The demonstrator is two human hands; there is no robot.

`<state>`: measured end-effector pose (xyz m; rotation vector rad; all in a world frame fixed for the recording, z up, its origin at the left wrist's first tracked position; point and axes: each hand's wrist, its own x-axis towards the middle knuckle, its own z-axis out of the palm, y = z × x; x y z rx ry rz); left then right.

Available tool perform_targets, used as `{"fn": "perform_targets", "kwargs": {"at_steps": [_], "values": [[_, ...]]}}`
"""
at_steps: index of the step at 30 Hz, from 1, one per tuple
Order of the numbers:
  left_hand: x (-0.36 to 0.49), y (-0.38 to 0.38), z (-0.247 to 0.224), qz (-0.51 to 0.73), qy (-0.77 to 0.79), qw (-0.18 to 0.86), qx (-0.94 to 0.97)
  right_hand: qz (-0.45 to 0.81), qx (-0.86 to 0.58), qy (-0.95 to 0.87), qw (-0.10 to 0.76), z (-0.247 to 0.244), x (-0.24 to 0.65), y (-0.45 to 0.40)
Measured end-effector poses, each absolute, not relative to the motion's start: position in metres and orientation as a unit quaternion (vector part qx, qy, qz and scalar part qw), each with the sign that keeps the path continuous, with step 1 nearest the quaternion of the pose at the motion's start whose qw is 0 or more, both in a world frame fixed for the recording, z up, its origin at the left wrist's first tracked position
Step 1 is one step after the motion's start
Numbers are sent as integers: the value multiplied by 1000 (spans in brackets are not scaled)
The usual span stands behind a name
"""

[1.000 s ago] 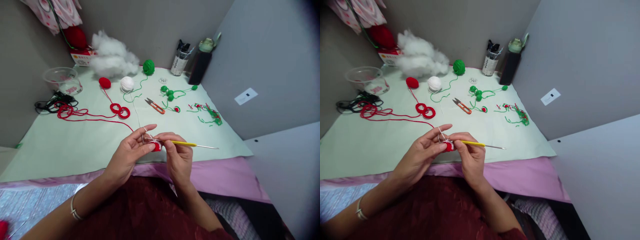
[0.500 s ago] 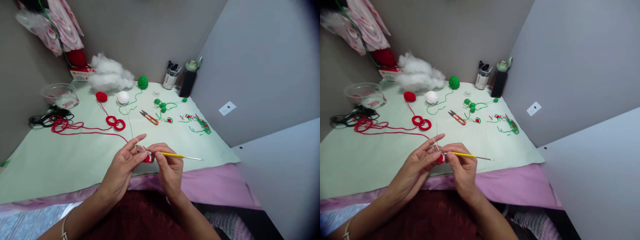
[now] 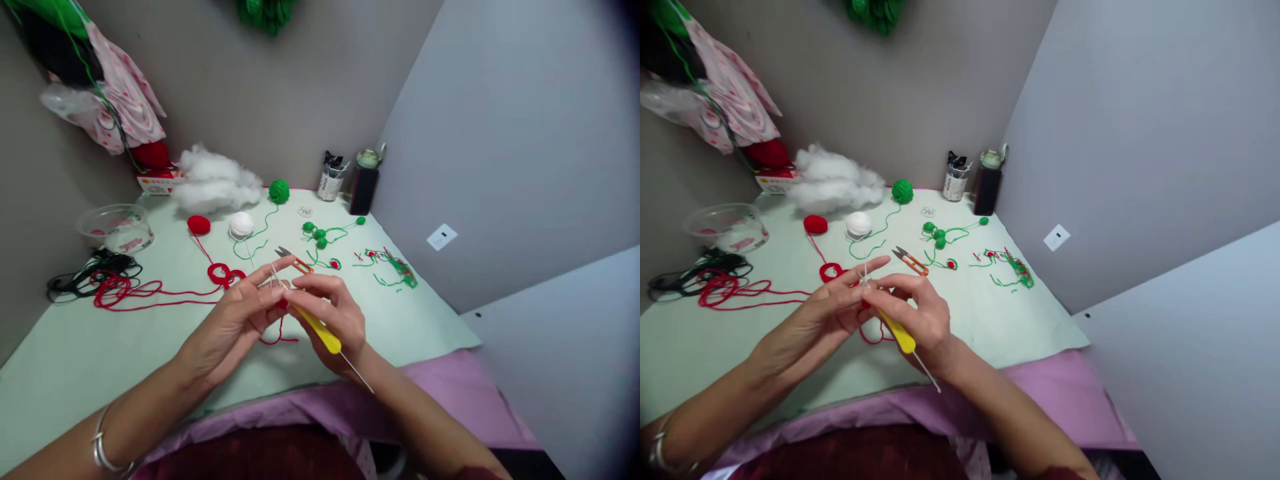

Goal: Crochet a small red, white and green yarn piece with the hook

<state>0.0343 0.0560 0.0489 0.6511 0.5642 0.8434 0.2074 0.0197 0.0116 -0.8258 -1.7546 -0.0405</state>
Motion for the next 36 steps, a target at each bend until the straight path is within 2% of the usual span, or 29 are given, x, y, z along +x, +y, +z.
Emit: {"fn": "perform_targets", "kwargs": {"at_steps": [3, 5, 8, 11, 15, 19, 23, 26, 28, 32, 36], "values": [[31, 83, 52, 397, 278, 800, 354, -40, -364, -759, 538, 22, 223, 42], [30, 99, 48, 391, 287, 790, 375, 24, -397, -750, 528, 26, 231, 58], [31, 115, 34, 362, 295, 794, 389, 242, -453, -698, 499, 24, 235, 85], [32, 124, 19, 332, 297, 813, 374, 482, -420, -621, 454, 10, 231, 106], [30, 131, 3, 286, 284, 845, 352, 647, -345, -531, 425, -11, 226, 121], [26, 137, -11, 241, 282, 863, 343, 668, -333, -545, 383, -18, 230, 123], [24, 140, -22, 233, 285, 858, 358, 525, -393, -647, 389, -15, 233, 121], [25, 138, -26, 246, 315, 843, 359, 444, -483, -627, 419, -15, 231, 119], [25, 136, -27, 245, 316, 846, 353, 511, -486, -582, 406, -16, 230, 119], [27, 133, -31, 234, 272, 874, 328, 706, -382, -458, 382, -24, 229, 119], [30, 134, -32, 202, 230, 904, 298, 784, -335, -407, 328, -28, 232, 122]]}}
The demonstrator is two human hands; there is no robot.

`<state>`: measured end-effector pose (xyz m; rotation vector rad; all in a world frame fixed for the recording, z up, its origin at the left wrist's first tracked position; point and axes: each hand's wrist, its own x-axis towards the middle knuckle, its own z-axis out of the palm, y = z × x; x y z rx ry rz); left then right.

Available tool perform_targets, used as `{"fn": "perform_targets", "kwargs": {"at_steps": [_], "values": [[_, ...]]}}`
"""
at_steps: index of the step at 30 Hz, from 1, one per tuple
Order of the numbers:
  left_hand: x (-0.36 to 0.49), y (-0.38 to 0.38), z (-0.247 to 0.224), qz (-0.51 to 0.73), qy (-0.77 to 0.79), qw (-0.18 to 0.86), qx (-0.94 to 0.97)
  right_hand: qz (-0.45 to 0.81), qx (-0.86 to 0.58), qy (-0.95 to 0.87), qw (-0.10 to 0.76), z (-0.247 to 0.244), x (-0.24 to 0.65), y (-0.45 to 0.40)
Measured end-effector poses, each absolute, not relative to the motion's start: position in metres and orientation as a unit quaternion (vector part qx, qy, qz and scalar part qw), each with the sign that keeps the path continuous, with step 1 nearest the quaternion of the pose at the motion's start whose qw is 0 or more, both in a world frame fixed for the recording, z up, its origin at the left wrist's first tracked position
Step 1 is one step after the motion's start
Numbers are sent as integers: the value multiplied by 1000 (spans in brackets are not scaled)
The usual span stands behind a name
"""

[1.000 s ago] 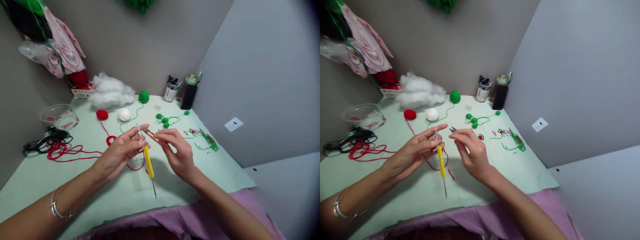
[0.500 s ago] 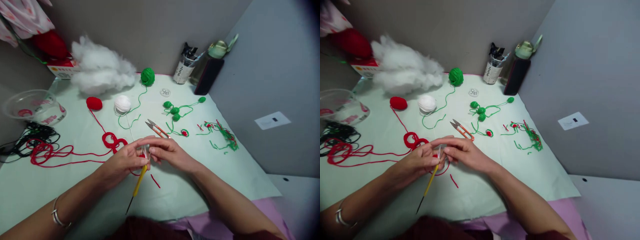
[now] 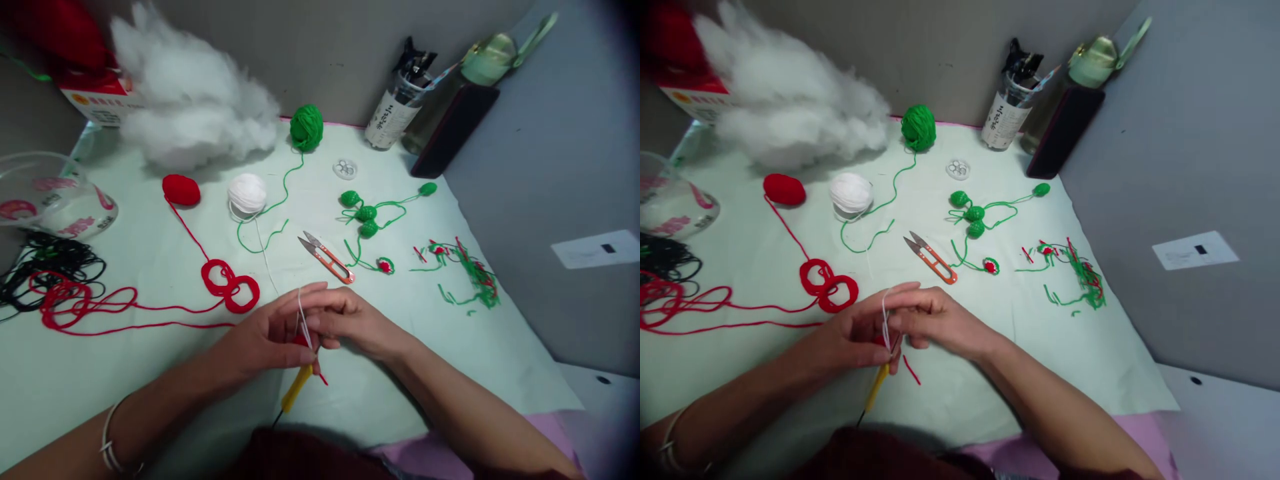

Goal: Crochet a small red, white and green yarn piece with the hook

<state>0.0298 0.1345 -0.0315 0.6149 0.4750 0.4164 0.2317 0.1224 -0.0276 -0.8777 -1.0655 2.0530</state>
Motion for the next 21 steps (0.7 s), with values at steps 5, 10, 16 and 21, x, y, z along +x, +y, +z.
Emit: {"fn": "perform_targets", "kwargs": {"at_steps": [5, 10, 16, 21], "values": [[29, 136, -26, 183, 237, 920, 252, 798, -284, -430, 312, -25, 233, 125], [23, 140, -27, 187, 285, 907, 248, 771, -346, -379, 378, -29, 230, 122], [23, 142, -29, 194, 284, 904, 254, 776, -371, -350, 372, -29, 229, 124], [24, 139, -31, 191, 259, 909, 265, 786, -355, -331, 383, -30, 226, 123]]}}
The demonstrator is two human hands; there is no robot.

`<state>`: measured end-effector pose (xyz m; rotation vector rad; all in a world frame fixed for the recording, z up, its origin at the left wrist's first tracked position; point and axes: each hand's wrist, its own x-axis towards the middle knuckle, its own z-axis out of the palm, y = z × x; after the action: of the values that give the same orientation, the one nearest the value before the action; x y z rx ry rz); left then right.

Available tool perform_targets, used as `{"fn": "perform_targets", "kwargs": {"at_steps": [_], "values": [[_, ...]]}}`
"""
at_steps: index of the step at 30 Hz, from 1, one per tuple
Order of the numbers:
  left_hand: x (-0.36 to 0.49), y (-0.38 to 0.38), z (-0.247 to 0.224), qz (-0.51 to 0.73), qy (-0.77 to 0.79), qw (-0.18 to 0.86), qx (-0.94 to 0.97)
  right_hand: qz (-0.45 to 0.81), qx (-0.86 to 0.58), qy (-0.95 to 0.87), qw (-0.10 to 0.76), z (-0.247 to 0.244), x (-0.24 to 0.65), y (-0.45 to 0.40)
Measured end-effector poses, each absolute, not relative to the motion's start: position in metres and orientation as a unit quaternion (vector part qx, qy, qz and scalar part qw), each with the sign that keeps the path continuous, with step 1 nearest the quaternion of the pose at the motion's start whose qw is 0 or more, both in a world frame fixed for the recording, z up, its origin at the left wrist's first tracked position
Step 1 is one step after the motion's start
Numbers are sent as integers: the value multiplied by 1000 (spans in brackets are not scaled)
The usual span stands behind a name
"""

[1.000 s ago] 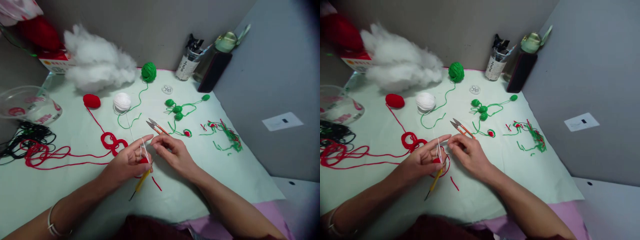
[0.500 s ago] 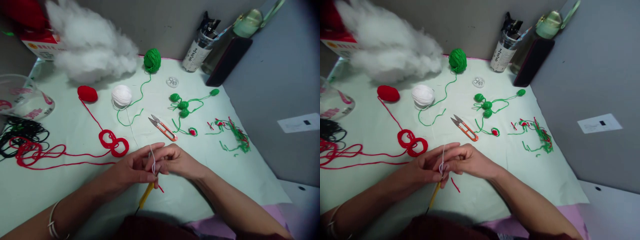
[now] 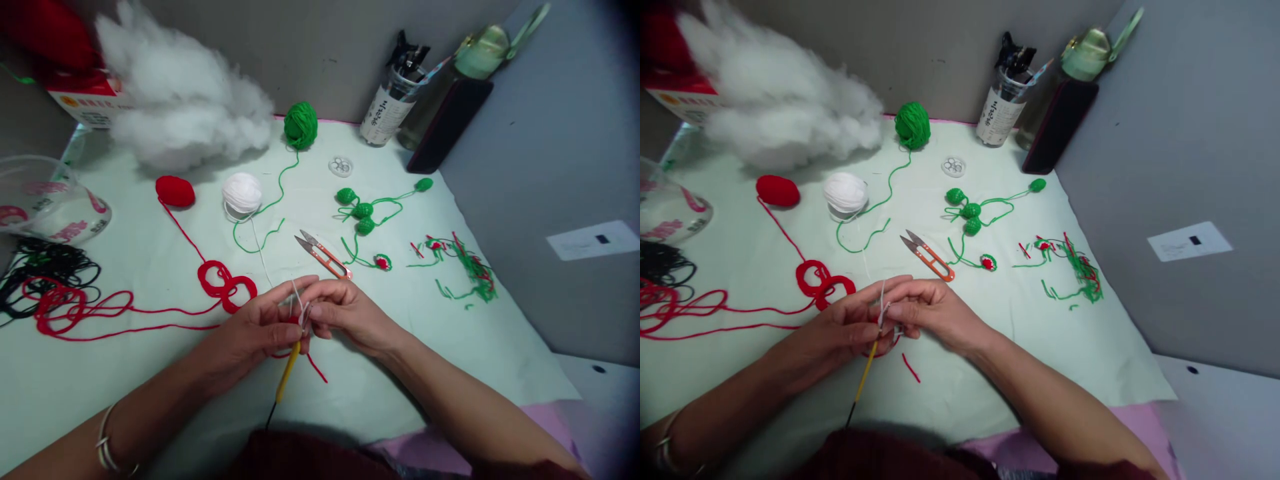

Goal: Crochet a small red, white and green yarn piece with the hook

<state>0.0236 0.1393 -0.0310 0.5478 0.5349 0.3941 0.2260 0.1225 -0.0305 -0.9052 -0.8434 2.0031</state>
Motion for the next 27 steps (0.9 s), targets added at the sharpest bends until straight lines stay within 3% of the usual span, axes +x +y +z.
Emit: {"fn": "perform_targets", "kwargs": {"at_steps": [12, 27], "values": [[24, 146, -26, 258, 340, 859, 282, 723, -418, -334, 437, -30, 220, 120], [25, 143, -27, 268, 407, 811, 324, 679, -477, -367, 419, -33, 224, 120]]}}
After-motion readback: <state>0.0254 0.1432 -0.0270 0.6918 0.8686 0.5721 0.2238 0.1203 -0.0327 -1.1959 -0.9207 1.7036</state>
